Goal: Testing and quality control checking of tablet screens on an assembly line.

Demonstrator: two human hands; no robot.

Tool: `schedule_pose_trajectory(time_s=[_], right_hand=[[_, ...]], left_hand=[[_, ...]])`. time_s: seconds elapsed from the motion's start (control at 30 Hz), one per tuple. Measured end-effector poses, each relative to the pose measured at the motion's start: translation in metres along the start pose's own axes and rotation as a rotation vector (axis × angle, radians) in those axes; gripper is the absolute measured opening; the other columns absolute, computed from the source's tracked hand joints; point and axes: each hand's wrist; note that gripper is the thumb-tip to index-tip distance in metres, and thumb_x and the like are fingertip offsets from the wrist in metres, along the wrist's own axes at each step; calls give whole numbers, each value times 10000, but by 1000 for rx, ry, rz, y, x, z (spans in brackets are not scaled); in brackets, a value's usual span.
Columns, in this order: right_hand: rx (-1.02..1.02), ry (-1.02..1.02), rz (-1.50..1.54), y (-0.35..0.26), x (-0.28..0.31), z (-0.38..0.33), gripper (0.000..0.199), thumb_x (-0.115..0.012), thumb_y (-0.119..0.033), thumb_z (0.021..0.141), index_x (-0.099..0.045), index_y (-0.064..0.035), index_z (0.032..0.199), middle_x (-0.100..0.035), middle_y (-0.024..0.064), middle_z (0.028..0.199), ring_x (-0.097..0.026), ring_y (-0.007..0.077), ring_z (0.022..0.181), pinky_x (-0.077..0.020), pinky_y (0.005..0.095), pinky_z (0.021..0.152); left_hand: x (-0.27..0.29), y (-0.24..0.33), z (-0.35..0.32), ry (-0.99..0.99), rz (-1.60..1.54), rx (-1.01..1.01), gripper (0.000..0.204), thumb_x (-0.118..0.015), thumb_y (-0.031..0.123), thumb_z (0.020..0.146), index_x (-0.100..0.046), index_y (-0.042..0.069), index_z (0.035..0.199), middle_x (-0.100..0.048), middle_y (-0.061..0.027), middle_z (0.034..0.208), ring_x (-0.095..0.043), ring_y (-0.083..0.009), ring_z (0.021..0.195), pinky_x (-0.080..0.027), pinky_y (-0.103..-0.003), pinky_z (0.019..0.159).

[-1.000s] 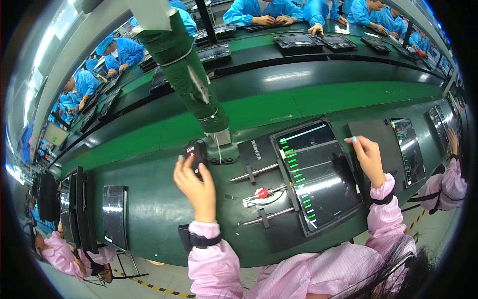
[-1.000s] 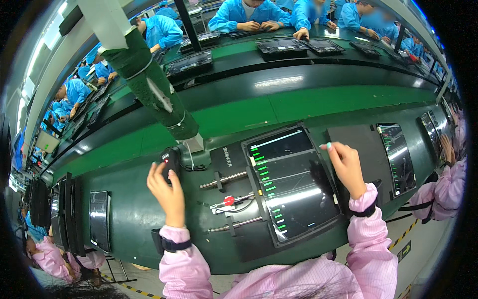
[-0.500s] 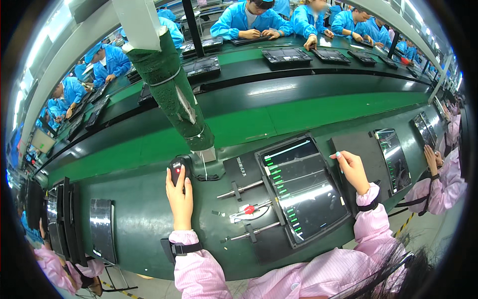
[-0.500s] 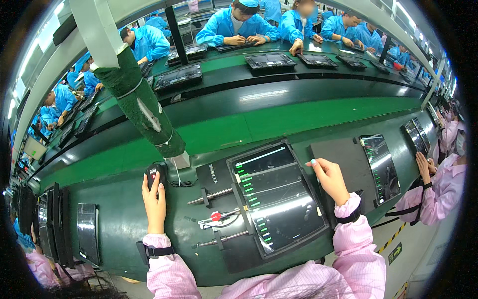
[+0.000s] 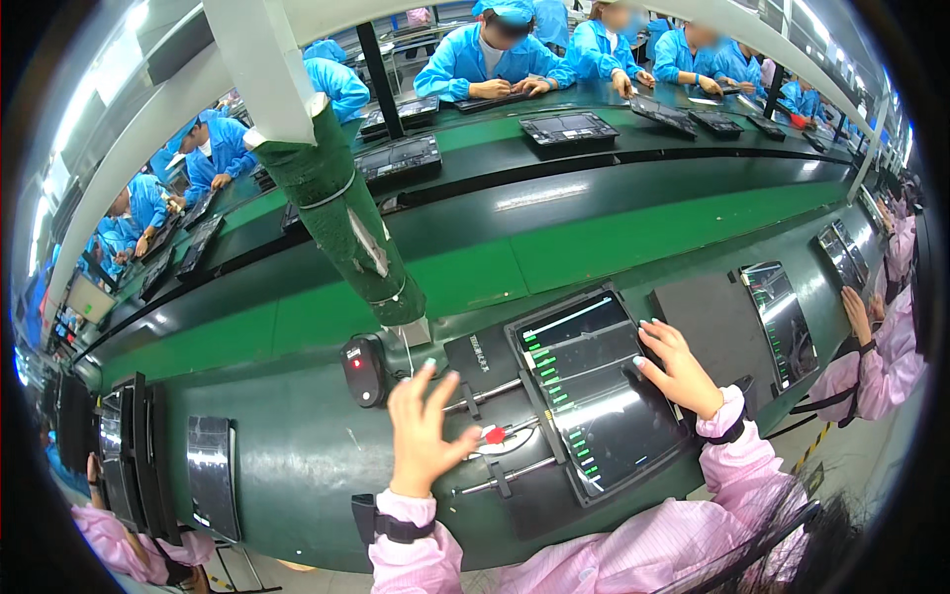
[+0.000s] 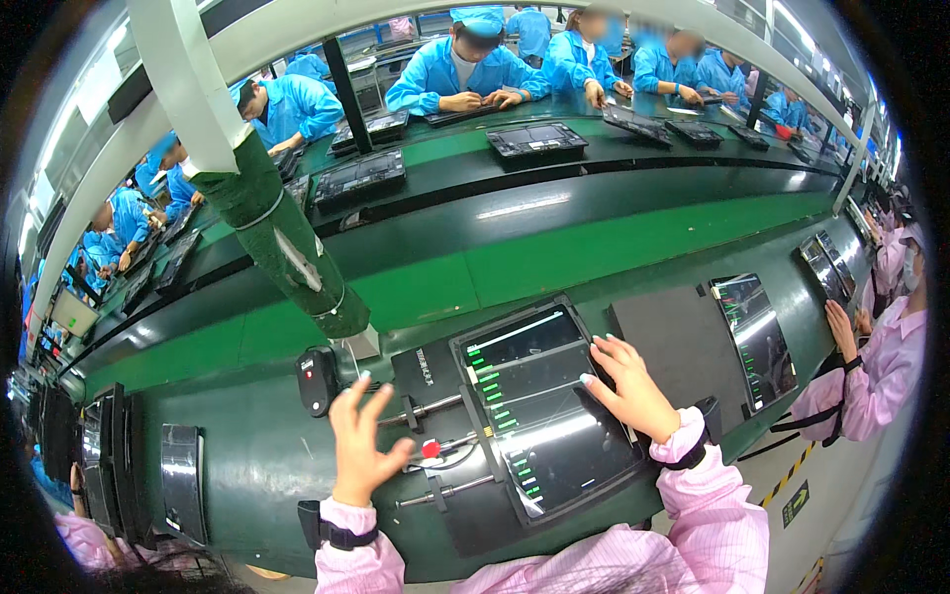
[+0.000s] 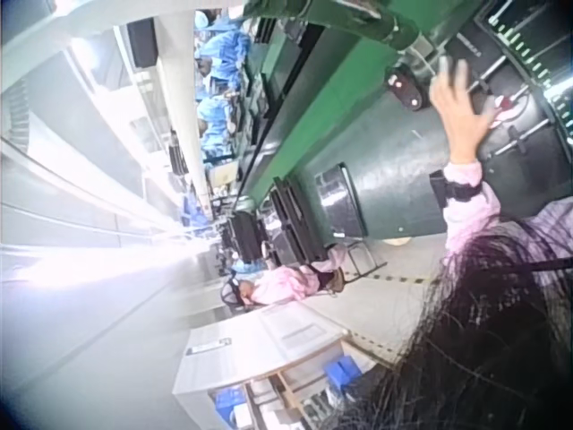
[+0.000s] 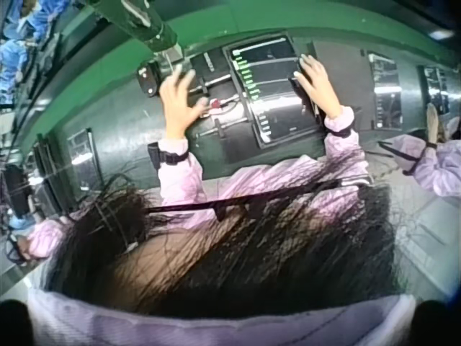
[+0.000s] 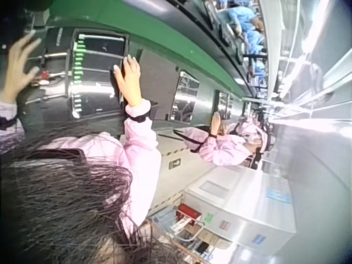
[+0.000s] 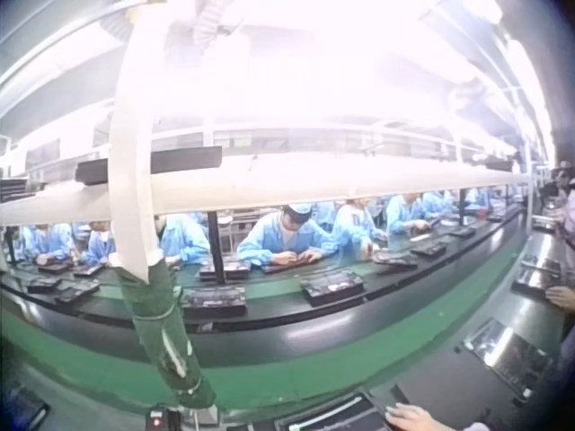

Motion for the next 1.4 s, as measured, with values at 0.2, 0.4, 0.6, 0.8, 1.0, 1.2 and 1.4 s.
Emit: schedule_pose_trajectory(time_s=[0.2, 0.4, 0.6, 0.8, 1.0, 1.2, 1.4], right_hand=[[-139, -33, 307, 1, 2, 1, 422, -502, -190, 880, -457, 44, 1228, -386, 194, 1341, -237, 292, 1324, -234, 357, 1053], [-191, 28, 383, -15, 5, -2, 446, -466, -167, 893, -384, 24, 1288, -434, 190, 1304, -322, 280, 1286, -261, 339, 1039], [-73, -77, 143, -11, 2, -7, 520, -450, -204, 902, -275, -20, 1357, -334, 154, 1385, -316, 269, 1289, -165, 430, 1074], [-228, 43, 649, -17, -2, -14, 585, -440, -92, 898, -147, -58, 1403, -299, 223, 1384, -303, 298, 1293, -199, 372, 1062], [-177, 68, 682, -25, -3, -25, 625, -415, -31, 886, -90, -88, 1418, -381, 215, 1331, -354, 277, 1260, -250, 347, 1033], [-227, 31, 1042, -19, 8, -21, 648, -420, -95, 867, -92, -112, 1425, -474, 185, 1257, -402, 225, 1210, -209, 326, 1044], [-250, 62, 1442, -14, 30, -22, 706, -458, -189, 856, -45, -195, 1428, -420, 207, 1293, -389, 284, 1221, -244, 387, 1036]], left_hand=[[-13, 21, 6, -139, -117, -71, 630, -766, 274, 548, -569, 130, 1129, -390, -150, 1292, -403, -346, 1106, -335, -441, 930], [-9, 18, 1, 80, 5, -261, 423, -518, 71, 569, -599, 102, 983, -564, -68, 1068, -512, -240, 949, -380, -427, 855], [1, -11, -18, 324, -15, -183, 362, -396, 280, 797, -507, 34, 1038, -569, -152, 998, -516, -289, 890, -368, -402, 827], [-6, -16, -17, 400, -91, -96, 522, -259, 453, 898, -490, 9, 1045, -570, -162, 982, -515, -294, 893, -367, -394, 830], [-9, -17, -15, 393, -109, -62, 468, -307, 437, 887, -481, 34, 1051, -568, -141, 1002, -519, -290, 884, -354, -406, 830], [-10, -15, -14, 378, -107, -56, 438, -323, 401, 896, -482, 24, 1052, -562, -149, 1005, -515, -298, 901, -350, -409, 833], [-10, -14, -12, 361, -97, -65, 424, -327, 378, 901, -480, 16, 1059, -553, -155, 1020, -513, -302, 909, -350, -409, 827]])
Point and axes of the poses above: each hand's wrist, its own z-axis towards the middle knuckle, its own x-axis out of the back of the hand, y = z × x
